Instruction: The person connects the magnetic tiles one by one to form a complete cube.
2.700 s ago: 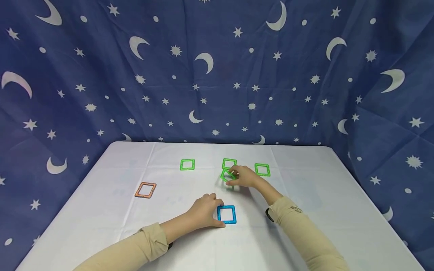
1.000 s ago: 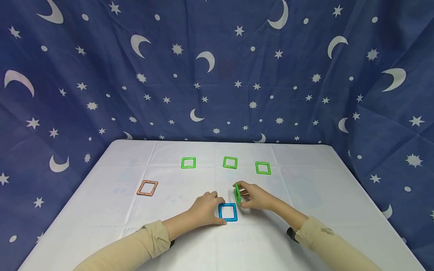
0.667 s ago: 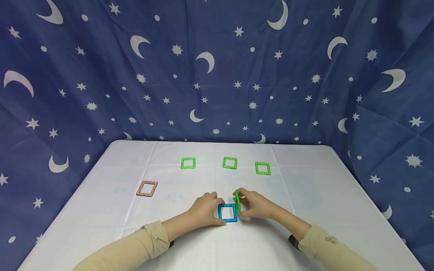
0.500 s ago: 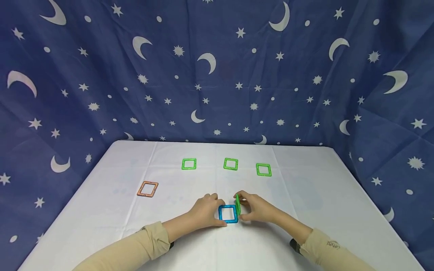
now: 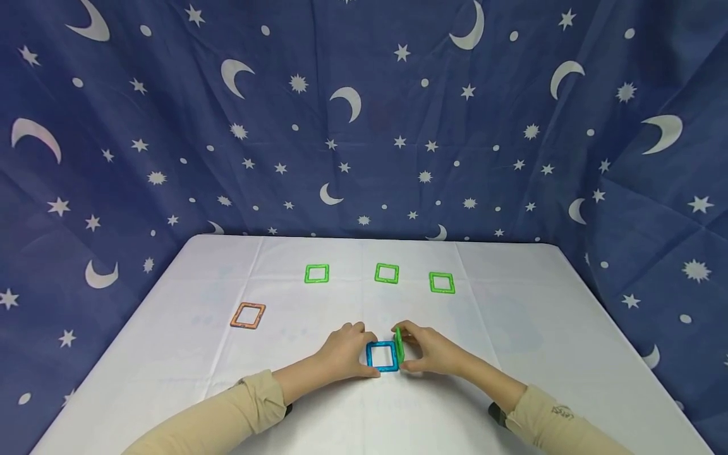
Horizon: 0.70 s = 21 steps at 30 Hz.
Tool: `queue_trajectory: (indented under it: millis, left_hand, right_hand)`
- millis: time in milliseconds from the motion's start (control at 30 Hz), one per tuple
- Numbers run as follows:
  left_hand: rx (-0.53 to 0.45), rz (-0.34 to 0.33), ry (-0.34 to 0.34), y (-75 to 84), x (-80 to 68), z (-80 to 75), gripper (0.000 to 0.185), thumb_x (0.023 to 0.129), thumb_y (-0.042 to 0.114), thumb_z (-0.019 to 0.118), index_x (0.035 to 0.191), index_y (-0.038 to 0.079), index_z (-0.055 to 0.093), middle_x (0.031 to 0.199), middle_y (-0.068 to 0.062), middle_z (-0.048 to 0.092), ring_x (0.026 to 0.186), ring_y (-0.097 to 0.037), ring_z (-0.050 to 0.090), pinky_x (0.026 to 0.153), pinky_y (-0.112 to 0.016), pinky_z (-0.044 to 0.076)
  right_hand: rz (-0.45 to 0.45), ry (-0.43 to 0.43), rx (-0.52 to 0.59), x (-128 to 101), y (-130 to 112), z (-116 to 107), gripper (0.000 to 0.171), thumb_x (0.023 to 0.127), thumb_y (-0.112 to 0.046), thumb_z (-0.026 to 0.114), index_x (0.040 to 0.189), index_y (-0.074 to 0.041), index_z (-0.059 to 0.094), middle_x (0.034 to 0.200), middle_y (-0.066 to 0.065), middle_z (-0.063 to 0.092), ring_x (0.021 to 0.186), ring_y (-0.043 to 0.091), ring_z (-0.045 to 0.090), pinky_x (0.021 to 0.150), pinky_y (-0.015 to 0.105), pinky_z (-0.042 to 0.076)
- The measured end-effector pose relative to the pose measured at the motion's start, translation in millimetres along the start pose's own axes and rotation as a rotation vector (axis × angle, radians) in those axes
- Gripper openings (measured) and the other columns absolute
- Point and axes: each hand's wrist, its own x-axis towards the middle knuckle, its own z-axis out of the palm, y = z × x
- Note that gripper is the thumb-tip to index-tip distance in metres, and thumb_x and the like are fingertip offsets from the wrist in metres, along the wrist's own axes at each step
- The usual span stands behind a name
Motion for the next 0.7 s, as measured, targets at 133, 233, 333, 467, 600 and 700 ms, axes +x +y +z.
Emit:
queue_trajectory:
  millis: [133,233,333,467,600,700]
  left_hand:
    - [-0.012,-0.003,0.004,-0.1,-0.2,0.0,0.059,0.066,0.056,0.079,0.108,0.015,0.069,0.089,0.000,0.058,0.072,-0.009,0.045,0.058,-0.022,0.041]
    - [-0.019,-0.010,0.002,-0.2,-1.2,-0.6,0.060,0.066,0.056,0.078,0.109,0.016,0.068,0.089,0.001,0.058,0.072,-0.009,0.045,0.057,-0.023,0.041]
    - [-0.017,-0.010,0.007,-0.5,-1.4,-1.2,0.060,0.066,0.056,0.078,0.109,0.016,0.068,0.089,0.001,0.057,0.072,-0.009,0.045,0.057,-0.023,0.041]
    - [-0.016,-0.007,0.014,-0.1,-1.2,-1.0,0.060,0.067,0.056,0.078,0.109,0.015,0.068,0.088,0.001,0.057,0.072,-0.009,0.045,0.057,-0.022,0.041]
    - [-0.017,-0.002,0.008,0.7,-2.7,0.5,0.060,0.067,0.056,0.078,0.109,0.015,0.068,0.088,0.001,0.057,0.072,-0.009,0.044,0.057,-0.022,0.040]
    - [-0.006,0.010,0.005,-1.1,-1.8,-1.0,0.061,0.066,0.056,0.078,0.110,0.015,0.068,0.088,0.001,0.056,0.071,-0.008,0.043,0.056,-0.021,0.039]
  right_hand:
    - [-0.001,0.003,0.003,-0.1,0.3,0.4,0.060,0.077,-0.016,0.077,0.126,-0.001,0.047,0.129,0.015,0.058,0.120,0.031,0.056,0.103,0.042,0.042]
    - [-0.005,0.000,0.006,-0.1,-0.1,0.8,0.060,0.078,-0.017,0.077,0.127,-0.001,0.047,0.130,0.015,0.057,0.121,0.031,0.055,0.103,0.042,0.042]
    - [-0.005,0.003,0.008,-0.4,-0.7,0.2,0.061,0.078,-0.017,0.077,0.128,-0.001,0.046,0.130,0.015,0.057,0.121,0.032,0.055,0.103,0.042,0.042]
    - [-0.002,0.005,0.016,-1.0,-0.9,-0.7,0.061,0.078,-0.016,0.077,0.128,-0.001,0.046,0.130,0.014,0.056,0.122,0.032,0.054,0.103,0.042,0.042]
    - [0.007,-0.005,0.034,-2.1,-0.1,0.4,0.060,0.079,-0.016,0.076,0.129,-0.001,0.046,0.128,0.013,0.058,0.120,0.029,0.056,0.104,0.043,0.041]
    - [0.008,-0.010,0.046,-0.6,0.5,-0.7,0.061,0.079,-0.017,0.076,0.130,-0.001,0.045,0.127,0.013,0.060,0.119,0.028,0.056,0.104,0.044,0.040]
